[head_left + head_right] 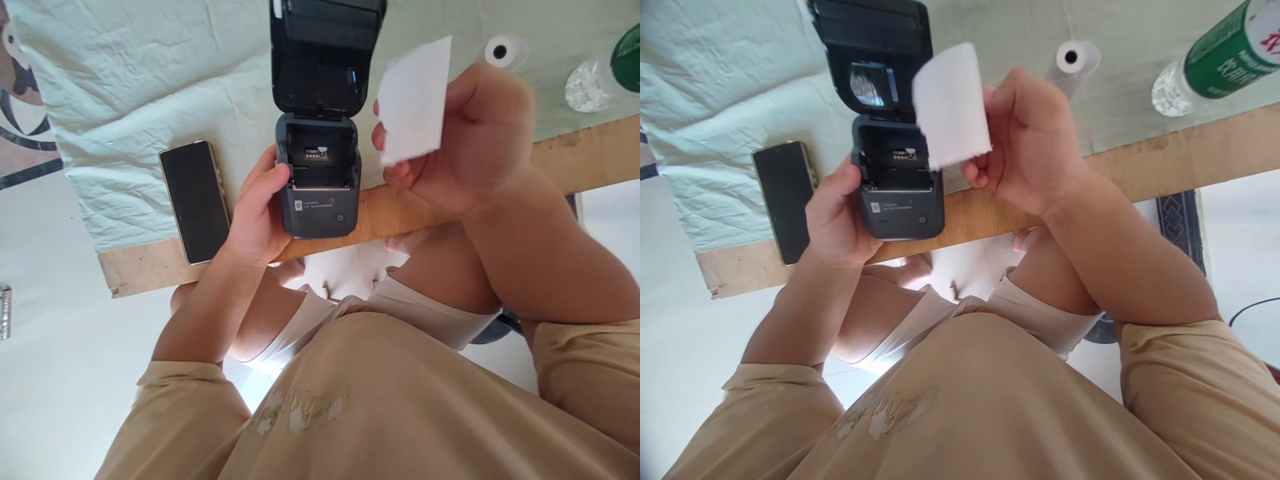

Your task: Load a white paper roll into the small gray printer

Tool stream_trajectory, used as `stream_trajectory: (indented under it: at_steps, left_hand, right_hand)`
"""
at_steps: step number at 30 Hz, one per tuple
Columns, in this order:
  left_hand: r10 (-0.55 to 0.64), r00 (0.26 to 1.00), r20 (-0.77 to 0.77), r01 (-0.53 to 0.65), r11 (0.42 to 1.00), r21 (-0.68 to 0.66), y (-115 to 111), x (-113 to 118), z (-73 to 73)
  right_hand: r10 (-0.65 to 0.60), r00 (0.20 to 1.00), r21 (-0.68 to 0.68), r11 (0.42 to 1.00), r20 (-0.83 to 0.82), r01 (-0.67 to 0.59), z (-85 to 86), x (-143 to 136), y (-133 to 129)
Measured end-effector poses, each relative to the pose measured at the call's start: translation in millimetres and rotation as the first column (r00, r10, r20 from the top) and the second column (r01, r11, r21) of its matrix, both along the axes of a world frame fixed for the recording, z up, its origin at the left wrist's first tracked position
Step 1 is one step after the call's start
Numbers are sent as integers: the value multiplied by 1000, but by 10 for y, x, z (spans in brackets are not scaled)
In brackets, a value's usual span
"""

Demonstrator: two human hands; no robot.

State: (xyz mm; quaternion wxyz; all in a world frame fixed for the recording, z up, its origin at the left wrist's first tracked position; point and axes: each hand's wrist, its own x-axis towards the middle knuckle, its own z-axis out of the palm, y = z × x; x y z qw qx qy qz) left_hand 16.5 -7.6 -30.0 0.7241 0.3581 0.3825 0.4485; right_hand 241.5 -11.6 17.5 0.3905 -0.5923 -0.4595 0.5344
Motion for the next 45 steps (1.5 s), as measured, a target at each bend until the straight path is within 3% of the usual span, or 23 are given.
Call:
stream_trajectory:
  at_steps: [3,6,9,11,13,19,21,23,27,29,31,33,36,39,40,43,45]
  left_hand:
    - [-1,999,53,1,1000,-9,26,-31,-48]
    - [18,998,58,-16,1000,-25,32,-32,-55]
    - [47,998,32,-47,999,-21,21,-11,-45]
    - [47,999,18,-46,999,-12,15,-1,-44]
    - [41,999,5,-41,999,-1,14,-1,-45]
    - [15,1000,14,-15,1000,-7,15,-20,-27]
    - [2,1000,20,-2,1000,3,9,-23,-13]
    - [0,1000,17,0,1000,3,0,-23,3]
    - [26,999,24,-25,999,-44,-6,-11,32]
    - [43,998,43,-40,997,-68,-1,-4,42]
    - [46,997,62,-41,996,-82,5,-4,49]
    - [29,998,54,-25,996,-80,7,-9,51]
    - [0,1000,9,1,998,-57,1,-23,44]
    - [-15,1000,-12,14,999,-35,-9,-36,33]
    - [-17,1000,-13,16,999,-30,-11,-38,32]
    - [-12,1000,-4,12,1000,-27,-17,-33,41]
    - [-2,1000,-10,1,999,-37,-20,-22,54]
  right_hand:
    - [-33,995,-2,999,-97,33,-105,12,-9]
    - [-26,1000,63,998,-14,27,-191,20,-70]
    - [8,964,213,975,266,-67,-225,40,-119]
    - [-3,868,326,928,497,-183,-228,61,-125]
    - [-35,791,383,887,610,-256,-234,86,-112]
    - [-19,649,235,940,760,-248,-292,128,-61]
    - [-22,652,254,931,758,-263,-258,140,-76]
    - [-125,672,393,881,730,-264,-184,186,-99]
    - [-507,640,726,677,577,-118,-88,400,-72]
    - [-515,598,689,719,614,-87,-132,510,-7]
    - [-414,581,565,819,700,-97,-216,579,62]
    - [-345,572,471,878,744,-84,-283,605,106]
    - [-390,532,477,878,751,-29,-269,613,116]
    - [-514,419,551,834,748,39,-164,631,107]
    - [-512,389,528,846,766,74,-133,639,109]
    - [-323,387,260,943,864,206,-91,654,136]
    - [-216,395,122,960,893,251,-94,652,158]
